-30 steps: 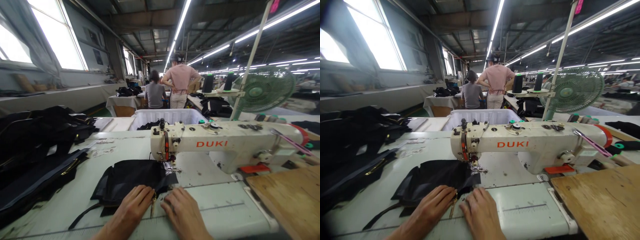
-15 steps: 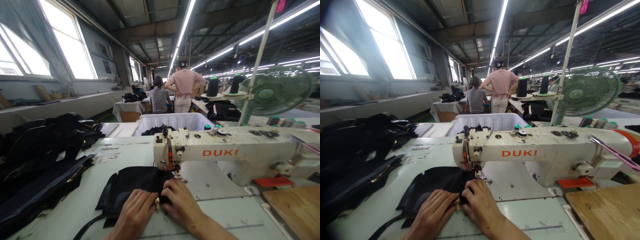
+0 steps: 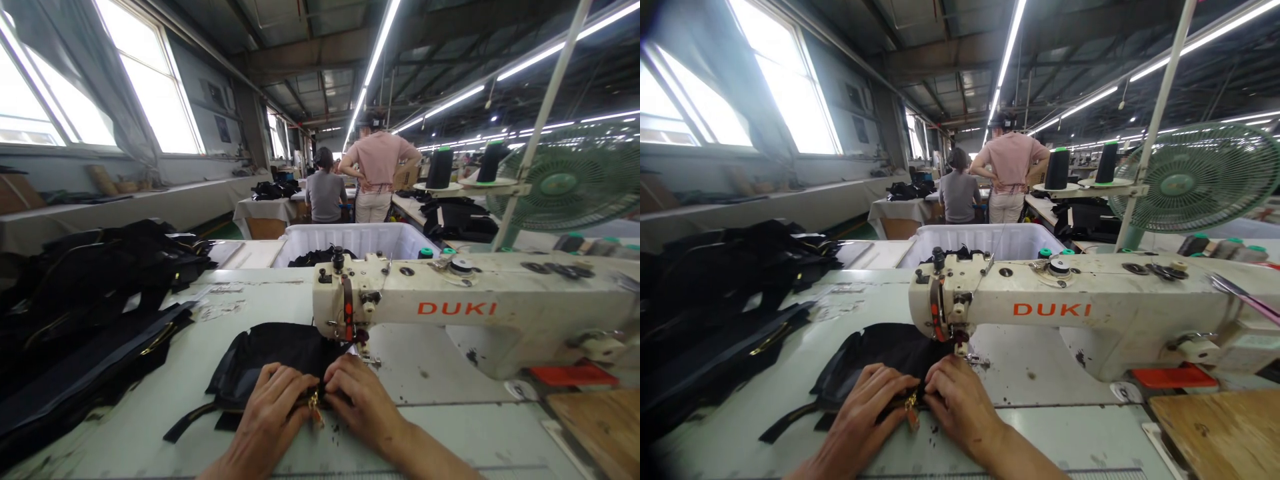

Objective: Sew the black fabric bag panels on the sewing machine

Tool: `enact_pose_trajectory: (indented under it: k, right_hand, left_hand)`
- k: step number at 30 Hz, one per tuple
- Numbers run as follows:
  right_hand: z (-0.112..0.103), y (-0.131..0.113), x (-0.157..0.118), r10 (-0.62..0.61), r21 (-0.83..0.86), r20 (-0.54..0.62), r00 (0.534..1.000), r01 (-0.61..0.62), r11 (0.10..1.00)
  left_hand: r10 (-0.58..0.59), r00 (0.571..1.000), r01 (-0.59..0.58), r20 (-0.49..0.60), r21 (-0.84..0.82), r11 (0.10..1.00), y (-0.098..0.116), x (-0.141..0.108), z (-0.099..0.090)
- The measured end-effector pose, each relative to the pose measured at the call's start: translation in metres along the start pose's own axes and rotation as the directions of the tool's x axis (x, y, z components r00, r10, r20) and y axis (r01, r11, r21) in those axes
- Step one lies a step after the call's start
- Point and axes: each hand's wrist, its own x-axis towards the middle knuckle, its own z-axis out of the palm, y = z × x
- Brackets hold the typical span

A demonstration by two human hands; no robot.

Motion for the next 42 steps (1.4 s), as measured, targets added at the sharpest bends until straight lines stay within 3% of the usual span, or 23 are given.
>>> enact_pose_trajectory:
  k: [6, 11, 17, 24, 30, 37, 40, 42]
  right_hand:
    - [-0.001, 0.000, -0.002, -0.002, 0.004, -0.004, 1.000, 0.002, 1.000]
    - [-0.005, 0.001, -0.006, -0.017, -0.007, 0.024, 1.000, 0.017, 1.000]
    - [-0.017, 0.007, -0.007, 0.015, 0.001, 0.033, 0.999, -0.015, 1.000]
    - [-0.029, 0.011, -0.006, -0.011, -0.024, 0.136, 0.991, 0.015, 1.000]
    - [-0.031, 0.014, -0.005, -0.023, -0.050, 0.228, 0.973, 0.036, 0.998]
    - [-0.028, 0.018, -0.005, -0.124, -0.098, 0.313, 0.942, 0.162, 0.982]
    - [-0.026, 0.018, -0.006, -0.175, -0.130, 0.339, 0.924, 0.231, 0.964]
    - [-0.025, 0.017, -0.008, -0.181, -0.160, 0.348, 0.920, 0.249, 0.955]
  left_hand:
    - [0.094, 0.993, -0.095, -0.078, -0.004, 0.996, 0.004, 0.006, 0.002]
    - [0.065, 0.993, -0.068, -0.098, -0.032, 0.997, 0.003, 0.005, 0.004]
    - [0.035, 0.998, -0.034, -0.056, 0.005, 0.999, -0.001, 0.002, 0.002]
    - [0.035, 0.999, -0.035, 0.003, 0.027, 0.999, -0.004, -0.002, 0.003]
    - [0.129, 0.983, -0.128, 0.129, -0.018, 0.992, -0.008, -0.008, 0.005]
    - [0.285, 0.921, -0.324, 0.266, 0.117, 0.939, -0.007, -0.004, 0.001]
    - [0.242, 0.912, -0.289, 0.331, 0.100, 0.952, 0.000, -0.002, -0.005]
    - [0.149, 0.899, -0.190, 0.412, 0.061, 0.980, 0.008, 0.000, -0.012]
